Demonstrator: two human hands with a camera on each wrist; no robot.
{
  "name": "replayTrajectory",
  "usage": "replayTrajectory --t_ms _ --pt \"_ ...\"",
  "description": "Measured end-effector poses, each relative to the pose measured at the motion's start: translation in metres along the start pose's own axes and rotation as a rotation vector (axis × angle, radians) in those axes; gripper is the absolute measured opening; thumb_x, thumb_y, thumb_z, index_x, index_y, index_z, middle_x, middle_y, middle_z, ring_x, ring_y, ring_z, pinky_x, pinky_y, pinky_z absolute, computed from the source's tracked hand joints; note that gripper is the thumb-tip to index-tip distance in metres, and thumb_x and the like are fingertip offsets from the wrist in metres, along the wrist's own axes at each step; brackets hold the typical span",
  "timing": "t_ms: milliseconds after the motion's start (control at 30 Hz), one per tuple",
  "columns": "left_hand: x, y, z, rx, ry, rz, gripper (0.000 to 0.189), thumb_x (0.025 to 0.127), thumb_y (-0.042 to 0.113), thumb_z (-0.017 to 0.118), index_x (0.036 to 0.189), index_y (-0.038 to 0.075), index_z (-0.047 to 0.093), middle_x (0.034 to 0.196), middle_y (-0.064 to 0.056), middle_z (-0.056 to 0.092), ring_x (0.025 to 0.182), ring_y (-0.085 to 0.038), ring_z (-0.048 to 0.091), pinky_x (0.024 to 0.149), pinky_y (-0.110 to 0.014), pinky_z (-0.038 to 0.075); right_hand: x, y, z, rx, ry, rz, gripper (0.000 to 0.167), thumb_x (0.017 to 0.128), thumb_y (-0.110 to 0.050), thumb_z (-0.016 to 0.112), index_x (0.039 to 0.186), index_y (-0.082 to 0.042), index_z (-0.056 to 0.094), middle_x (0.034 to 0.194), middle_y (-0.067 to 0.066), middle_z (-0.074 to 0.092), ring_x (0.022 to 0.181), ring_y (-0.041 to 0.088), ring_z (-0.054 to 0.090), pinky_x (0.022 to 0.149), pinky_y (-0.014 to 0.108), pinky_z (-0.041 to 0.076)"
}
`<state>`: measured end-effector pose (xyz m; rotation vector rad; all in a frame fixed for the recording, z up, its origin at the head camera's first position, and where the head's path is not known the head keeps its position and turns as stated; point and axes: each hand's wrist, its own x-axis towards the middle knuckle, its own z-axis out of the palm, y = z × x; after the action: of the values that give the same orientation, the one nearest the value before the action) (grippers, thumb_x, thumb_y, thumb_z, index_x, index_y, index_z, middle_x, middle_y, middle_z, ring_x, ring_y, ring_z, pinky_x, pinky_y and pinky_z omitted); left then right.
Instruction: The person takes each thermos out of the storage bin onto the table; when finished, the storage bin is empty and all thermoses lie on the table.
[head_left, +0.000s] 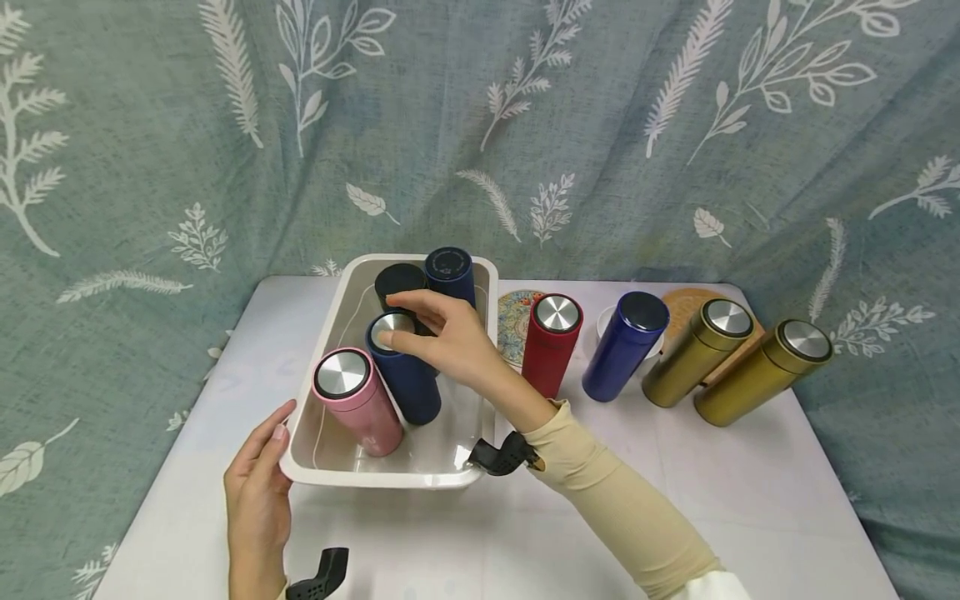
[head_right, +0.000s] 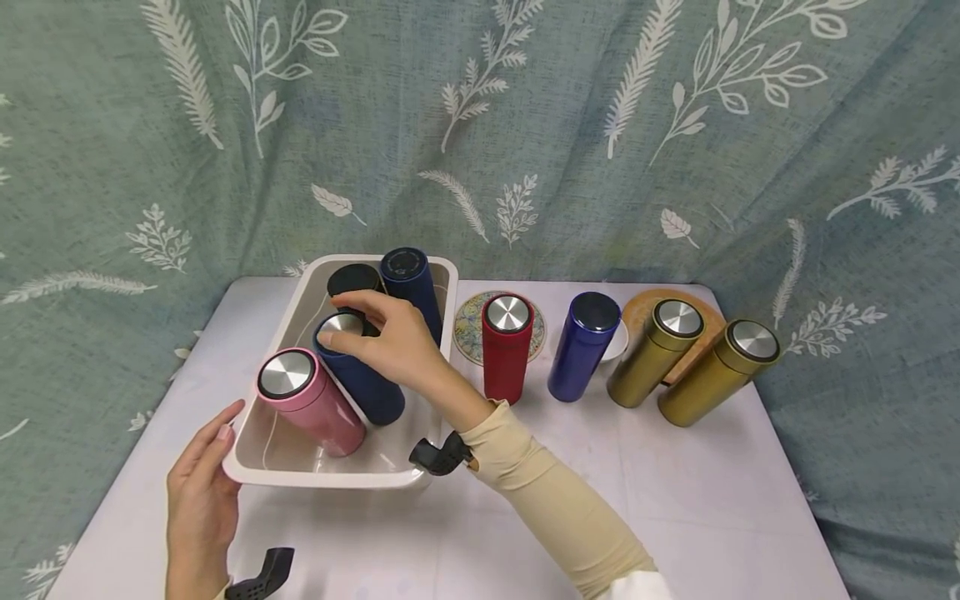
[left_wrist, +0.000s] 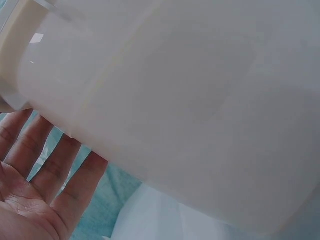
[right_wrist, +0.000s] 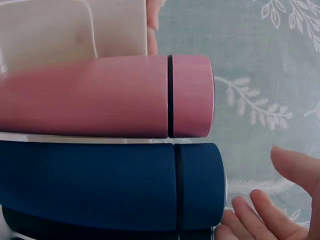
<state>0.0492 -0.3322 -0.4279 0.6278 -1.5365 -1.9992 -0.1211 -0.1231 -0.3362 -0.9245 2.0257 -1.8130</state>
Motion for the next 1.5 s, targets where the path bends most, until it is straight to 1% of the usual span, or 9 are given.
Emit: replayTrajectory --t_ms 200,433,533,633,800,1100,1233,1400,1500 --pt "0.0002 -0.0004 -0.0001 0.002 -0.009 0.008 0.035 0.102 0.008 0.056 0.134 -0.006 0.06 0.126 0.001 0.068 0.105 -0.008 0.07 0.073 -0.021 0.06 0.0001 0.0003 0.0011 -0.075 -0.015 0.028 0.049 0.087 -0.015 0.077 0.133 -0.007 0.063 0.136 0.009 0.065 0.135 0.017 0.056 0.115 0.021 0.04" --pt "-0.0007 -0.001 -0.0003 0.0 -0.011 0.01 0.035 0.102 0.008 0.055 0.134 -0.006 0.06 0.126 0.0 0.068 0.105 -0.008 0.071 0.073 -0.022 0.06 -0.0008 -0.0017 0.0039 -0.248 -0.027 0.037 0.053 0.082 -0.018 0.082 0.132 -0.015 0.065 0.135 0.001 0.066 0.126 0.016 0.062 0.108 0.024 0.047" --pt "-0.0007 -0.0012 -0.0004 0.0 -0.013 0.013 0.035 0.102 0.008 0.055 0.134 -0.007 0.059 0.127 -0.001 0.068 0.104 -0.008 0.071 0.073 -0.022 0.06 -0.0014 -0.0028 0.0041 -0.321 -0.04 0.053 0.06 0.08 -0.02 0.084 0.136 -0.018 0.063 0.138 -0.001 0.064 0.127 0.016 0.061 0.106 0.03 0.049" --pt "-0.0007 -0.0012 -0.0002 0.003 -0.014 0.015 0.036 0.102 0.008 0.055 0.134 -0.007 0.059 0.127 -0.001 0.067 0.105 -0.008 0.071 0.073 -0.022 0.06 -0.0013 -0.0027 0.0043 -0.377 -0.052 0.073 0.067 0.079 -0.021 0.085 0.14 -0.02 0.059 0.144 -0.001 0.061 0.132 0.018 0.057 0.109 0.038 0.047" --pt "-0.0009 -0.0012 0.0001 0.007 -0.01 0.015 0.037 0.102 0.008 0.055 0.135 -0.007 0.058 0.127 0.0 0.067 0.107 -0.008 0.07 0.075 -0.021 0.06 -0.0002 -0.0009 0.0054 -0.398 -0.057 0.103 0.074 0.078 -0.021 0.086 0.145 -0.021 0.055 0.147 0.001 0.058 0.136 0.021 0.054 0.111 0.043 0.045" --pt "-0.0003 -0.0012 0.0013 -0.002 -0.013 0.013 0.036 0.102 0.009 0.055 0.134 -0.007 0.059 0.127 -0.001 0.067 0.107 -0.008 0.07 0.075 -0.021 0.06 0.0004 0.0003 0.0037 -0.384 -0.062 0.121 0.076 0.078 -0.021 0.086 0.146 -0.019 0.053 0.147 0.003 0.058 0.136 0.022 0.054 0.111 0.045 0.046" --pt "0.0007 -0.0012 0.0027 0.003 -0.017 0.014 0.036 0.102 0.009 0.055 0.135 -0.007 0.058 0.128 -0.001 0.067 0.107 -0.008 0.07 0.075 -0.021 0.06 0.0003 0.0005 0.0026 -0.39 -0.074 0.147 0.078 0.078 -0.021 0.086 0.148 -0.018 0.05 0.148 0.005 0.056 0.136 0.024 0.054 0.11 0.047 0.047" --pt "0.0001 -0.0018 0.0027 0.012 0.003 -0.004 0.037 0.102 0.01 0.056 0.135 -0.006 0.059 0.127 0.001 0.067 0.107 -0.008 0.069 0.074 -0.021 0.06 0.0007 0.0011 0.0045 -0.43 -0.094 0.171 0.083 0.079 -0.023 0.085 0.151 -0.017 0.046 0.149 0.007 0.056 0.137 0.026 0.053 0.11 0.046 0.047" --pt "0.0 -0.0024 0.0021 0.012 0.014 -0.014 0.037 0.102 0.01 0.057 0.135 -0.005 0.059 0.127 0.001 0.068 0.107 -0.008 0.069 0.074 -0.021 0.06 0.0016 0.0011 0.0063 -0.466 -0.096 0.176 0.083 0.078 -0.024 0.086 0.151 -0.017 0.047 0.145 0.008 0.059 0.133 0.025 0.057 0.107 0.043 0.049"
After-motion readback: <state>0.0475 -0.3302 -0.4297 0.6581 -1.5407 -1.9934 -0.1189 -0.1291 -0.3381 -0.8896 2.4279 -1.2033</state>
